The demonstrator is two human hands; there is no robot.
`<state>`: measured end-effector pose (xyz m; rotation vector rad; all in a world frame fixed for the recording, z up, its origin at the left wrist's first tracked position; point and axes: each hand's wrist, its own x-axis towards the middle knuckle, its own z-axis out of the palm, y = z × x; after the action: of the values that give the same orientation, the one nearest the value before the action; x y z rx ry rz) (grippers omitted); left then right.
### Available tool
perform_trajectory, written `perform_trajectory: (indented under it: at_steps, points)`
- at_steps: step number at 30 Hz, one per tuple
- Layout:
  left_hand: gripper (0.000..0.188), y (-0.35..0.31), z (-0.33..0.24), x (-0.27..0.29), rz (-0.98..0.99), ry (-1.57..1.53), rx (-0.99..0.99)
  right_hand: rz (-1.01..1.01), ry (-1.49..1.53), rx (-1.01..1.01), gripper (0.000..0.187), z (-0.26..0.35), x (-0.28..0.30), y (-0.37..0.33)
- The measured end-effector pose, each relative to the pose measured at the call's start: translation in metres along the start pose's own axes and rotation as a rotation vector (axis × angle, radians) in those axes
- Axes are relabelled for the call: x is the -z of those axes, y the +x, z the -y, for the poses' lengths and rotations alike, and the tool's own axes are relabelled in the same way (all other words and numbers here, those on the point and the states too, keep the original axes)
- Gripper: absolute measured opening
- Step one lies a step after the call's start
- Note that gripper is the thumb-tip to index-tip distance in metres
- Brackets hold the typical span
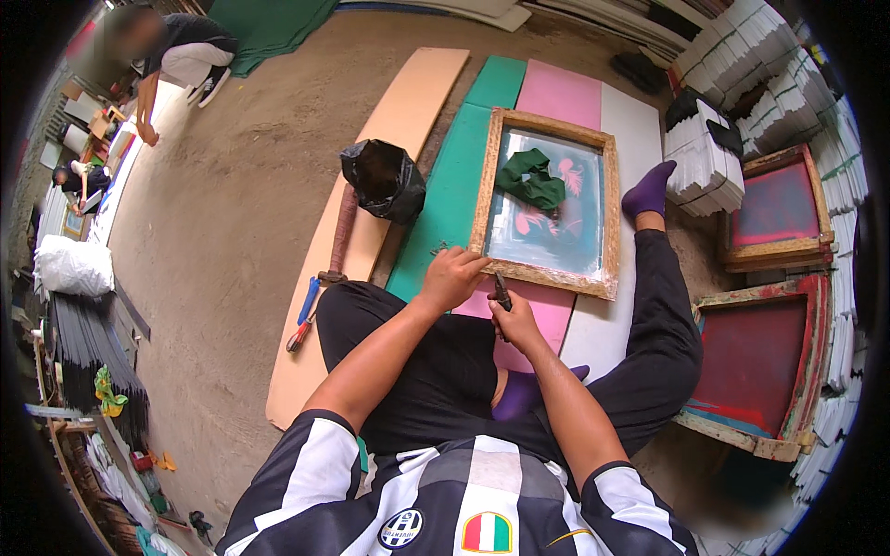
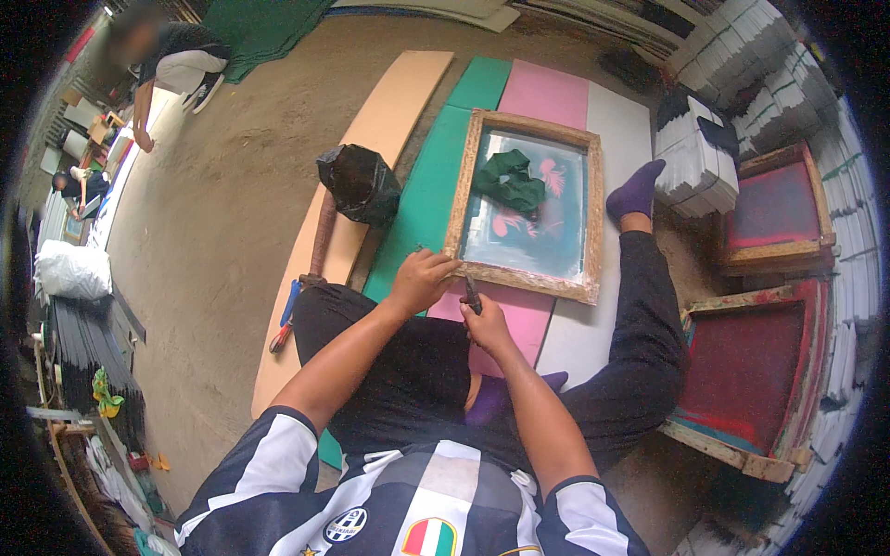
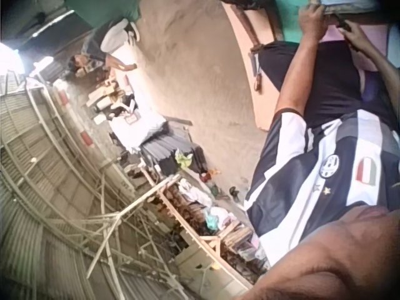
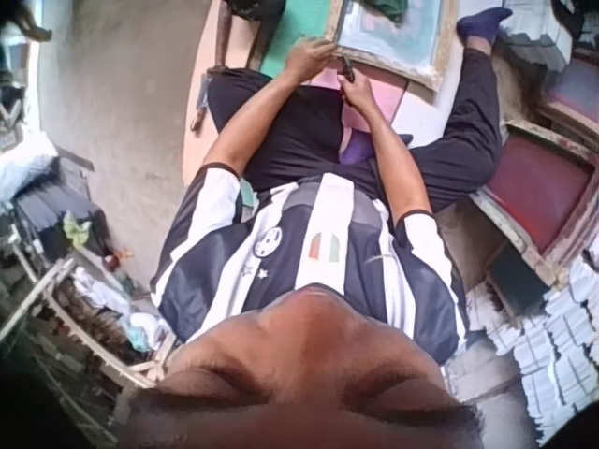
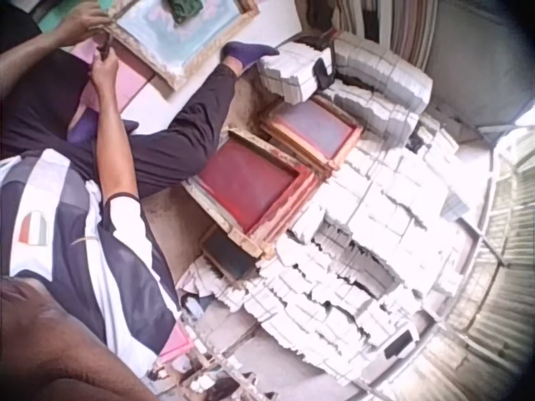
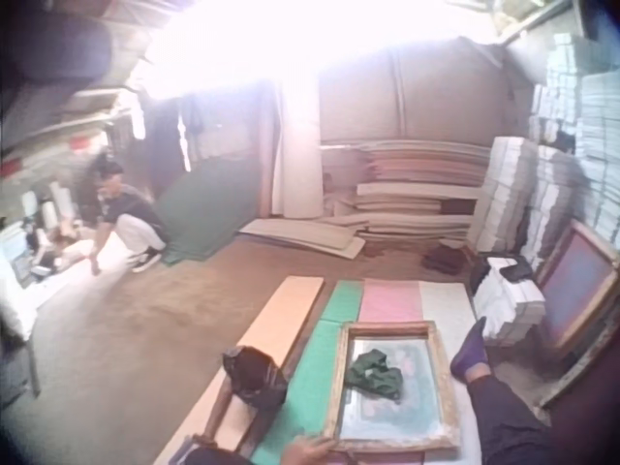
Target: The person sits on the floor and uses pliers to remove nails from a wooden frame. They repeatedly pull nails out and place them into a black plastic bag.
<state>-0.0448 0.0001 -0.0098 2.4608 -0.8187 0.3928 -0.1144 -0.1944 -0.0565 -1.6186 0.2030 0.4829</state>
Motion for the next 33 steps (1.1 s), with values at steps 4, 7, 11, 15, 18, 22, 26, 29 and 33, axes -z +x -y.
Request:
perform_trajectory:
  at_steps: [4,7,11,15,18,22,26,29,33]
  points:
    - [0.02,-0.005,0.009,0.003,0.01,0.111,-0.065,0.08,-0.076,0.016,0.019,0.011,-0.016,0.006]
    - [0.01,-0.009,0.023,0.004,-0.027,0.185,-0.06,0.12,-0.085,0.0,0.019,0.026,-0.024,0.006]
    - [0.007,-0.008,0.029,0.006,-0.011,0.244,-0.024,0.194,0.064,-0.137,0.018,0.042,-0.027,0.01]
    - [0.008,-0.01,0.039,0.002,-0.019,0.218,0.114,0.298,0.158,-0.283,0.034,0.052,-0.023,0.016]
    - [0.015,-0.013,0.05,-0.001,0.129,0.275,0.384,0.275,0.178,-0.288,0.035,0.048,-0.019,0.015]
    - [0.028,-0.008,0.058,-0.002,0.329,0.265,0.709,0.238,0.215,-0.311,0.037,0.043,-0.009,0.011]
    - [0.036,0.001,0.053,0.003,0.45,0.298,0.809,0.165,0.23,-0.322,0.037,0.038,0.008,0.005]
    - [0.041,-0.002,0.051,0.0,0.315,0.229,0.737,0.06,0.233,-0.358,0.034,0.032,0.024,0.001]
    - [0.045,-0.006,0.039,-0.014,0.081,0.048,0.468,0.004,0.143,-0.432,0.027,0.02,0.056,0.005]
